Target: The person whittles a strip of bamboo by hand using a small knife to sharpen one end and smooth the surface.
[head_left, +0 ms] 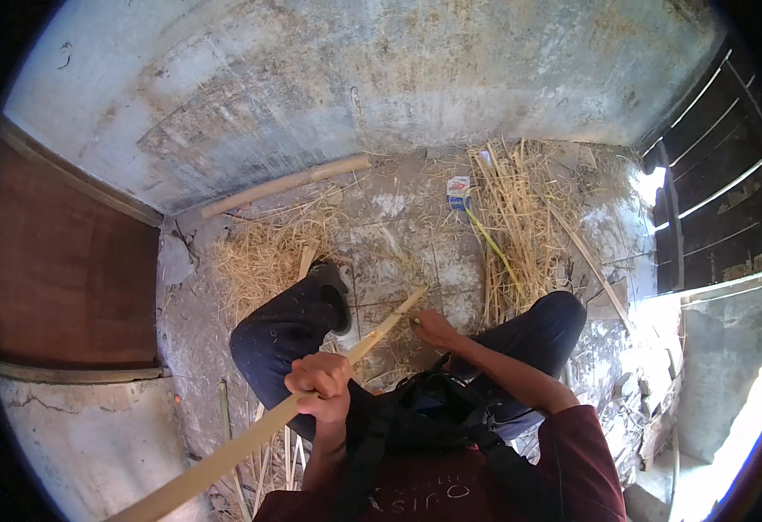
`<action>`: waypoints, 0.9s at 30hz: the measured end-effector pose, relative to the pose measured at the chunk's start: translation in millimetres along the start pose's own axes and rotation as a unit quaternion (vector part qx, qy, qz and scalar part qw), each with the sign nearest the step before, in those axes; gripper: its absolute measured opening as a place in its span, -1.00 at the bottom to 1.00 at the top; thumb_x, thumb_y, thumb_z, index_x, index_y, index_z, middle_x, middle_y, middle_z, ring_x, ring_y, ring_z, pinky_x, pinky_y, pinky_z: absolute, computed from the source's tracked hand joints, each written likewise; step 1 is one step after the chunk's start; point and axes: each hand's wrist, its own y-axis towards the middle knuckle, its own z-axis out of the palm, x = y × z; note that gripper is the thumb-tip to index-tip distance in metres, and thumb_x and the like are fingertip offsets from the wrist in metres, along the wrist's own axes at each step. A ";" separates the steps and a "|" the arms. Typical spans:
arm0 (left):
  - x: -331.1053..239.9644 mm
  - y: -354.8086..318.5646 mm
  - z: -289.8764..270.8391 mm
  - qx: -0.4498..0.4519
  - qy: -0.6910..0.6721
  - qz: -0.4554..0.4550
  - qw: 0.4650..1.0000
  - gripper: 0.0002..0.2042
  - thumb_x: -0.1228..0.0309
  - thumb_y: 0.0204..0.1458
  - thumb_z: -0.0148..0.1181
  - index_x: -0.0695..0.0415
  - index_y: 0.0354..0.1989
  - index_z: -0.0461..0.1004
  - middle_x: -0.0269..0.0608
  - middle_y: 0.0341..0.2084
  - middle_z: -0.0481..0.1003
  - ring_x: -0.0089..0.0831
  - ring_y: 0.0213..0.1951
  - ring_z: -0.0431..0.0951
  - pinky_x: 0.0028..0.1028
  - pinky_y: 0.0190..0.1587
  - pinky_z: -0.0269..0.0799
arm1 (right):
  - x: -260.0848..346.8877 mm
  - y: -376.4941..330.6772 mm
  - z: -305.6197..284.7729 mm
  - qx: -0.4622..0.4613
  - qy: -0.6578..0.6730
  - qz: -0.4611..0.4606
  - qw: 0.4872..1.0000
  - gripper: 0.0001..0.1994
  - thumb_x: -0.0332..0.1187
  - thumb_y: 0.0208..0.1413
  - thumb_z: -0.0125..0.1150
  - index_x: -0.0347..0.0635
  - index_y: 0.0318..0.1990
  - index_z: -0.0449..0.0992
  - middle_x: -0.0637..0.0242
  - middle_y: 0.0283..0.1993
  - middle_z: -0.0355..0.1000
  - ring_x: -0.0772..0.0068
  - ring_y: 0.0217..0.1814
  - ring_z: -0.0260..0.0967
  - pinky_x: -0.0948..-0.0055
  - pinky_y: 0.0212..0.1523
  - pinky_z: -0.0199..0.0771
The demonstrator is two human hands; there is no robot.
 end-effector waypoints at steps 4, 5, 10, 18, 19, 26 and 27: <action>-0.8 4.7 -7.3 -0.027 0.009 -0.007 1.000 -0.22 -0.38 0.29 0.00 -0.03 -0.77 -0.02 -0.52 -0.90 0.01 -0.61 -0.86 0.05 -0.52 -0.77 -0.08 | -7.2 3.1 -3.3 -0.014 -0.017 0.014 1.000 -0.73 -0.24 0.23 0.24 -0.34 -0.21 0.60 -0.26 -0.21 0.52 -0.42 -0.09 0.49 -0.25 -0.06 0.45; 0.0 3.8 -11.0 -0.028 0.002 -0.007 1.000 -0.22 -0.37 0.29 -0.01 -0.03 -0.76 -0.03 -0.52 -0.90 0.01 -0.61 -0.87 0.04 -0.52 -0.77 -0.09 | -6.9 3.0 -3.3 -0.025 -0.016 0.016 0.999 -0.73 -0.25 0.22 0.24 -0.34 -0.21 0.60 -0.26 -0.22 0.51 -0.44 -0.10 0.49 -0.26 -0.07 0.45; 0.9 6.2 -21.7 -0.035 -0.020 0.003 0.999 -0.26 -0.23 0.39 -0.01 -0.03 -0.76 -0.01 -0.51 -0.90 0.01 -0.62 -0.86 0.01 -0.51 -0.76 -0.12 | -5.5 14.1 -6.6 0.007 -0.002 0.034 0.999 -0.72 -0.25 0.21 0.22 -0.37 -0.25 0.59 -0.25 -0.22 0.52 -0.45 -0.09 0.48 -0.27 -0.07 0.46; -4.5 7.6 -27.3 -0.047 -0.055 -0.010 0.997 -0.46 0.26 0.43 0.01 -0.09 -0.70 0.03 -0.47 -0.87 0.09 -0.61 -0.81 -0.06 -0.45 -0.70 -0.15 | -0.5 17.6 -6.3 0.031 -0.025 0.055 0.998 -0.69 -0.21 0.26 0.18 -0.35 -0.23 0.60 -0.29 -0.25 0.52 -0.47 -0.11 0.49 -0.29 -0.07 0.47; -5.6 6.5 -26.6 -0.059 -0.064 -0.002 0.996 -0.46 0.27 0.42 0.01 -0.09 -0.70 0.02 -0.47 -0.87 0.08 -0.62 -0.81 -0.06 -0.45 -0.70 -0.15 | 1.4 15.5 -8.3 0.025 -0.033 0.044 0.998 -0.69 -0.20 0.26 0.18 -0.35 -0.23 0.60 -0.29 -0.25 0.52 -0.46 -0.11 0.50 -0.30 -0.07 0.47; -25.2 18.9 -27.1 -0.033 -0.111 0.046 0.992 -0.50 0.35 0.30 0.06 -0.03 -0.72 0.03 -0.46 -0.91 0.03 -0.62 -0.87 -0.06 -0.49 -0.76 -0.14 | 14.7 9.7 -32.5 -0.029 0.007 0.006 1.000 -0.68 -0.19 0.27 0.20 -0.36 -0.19 0.58 -0.17 -0.27 0.53 -0.35 -0.18 0.48 -0.23 -0.13 0.46; -25.0 19.4 -25.5 -0.035 -0.113 0.045 0.992 -0.51 0.35 0.30 0.06 -0.03 -0.71 0.03 -0.46 -0.91 0.03 -0.62 -0.87 -0.06 -0.49 -0.76 -0.14 | 18.1 9.1 -34.2 -0.039 0.009 0.010 0.999 -0.68 -0.19 0.26 0.21 -0.36 -0.18 0.59 -0.17 -0.27 0.53 -0.34 -0.18 0.48 -0.23 -0.12 0.46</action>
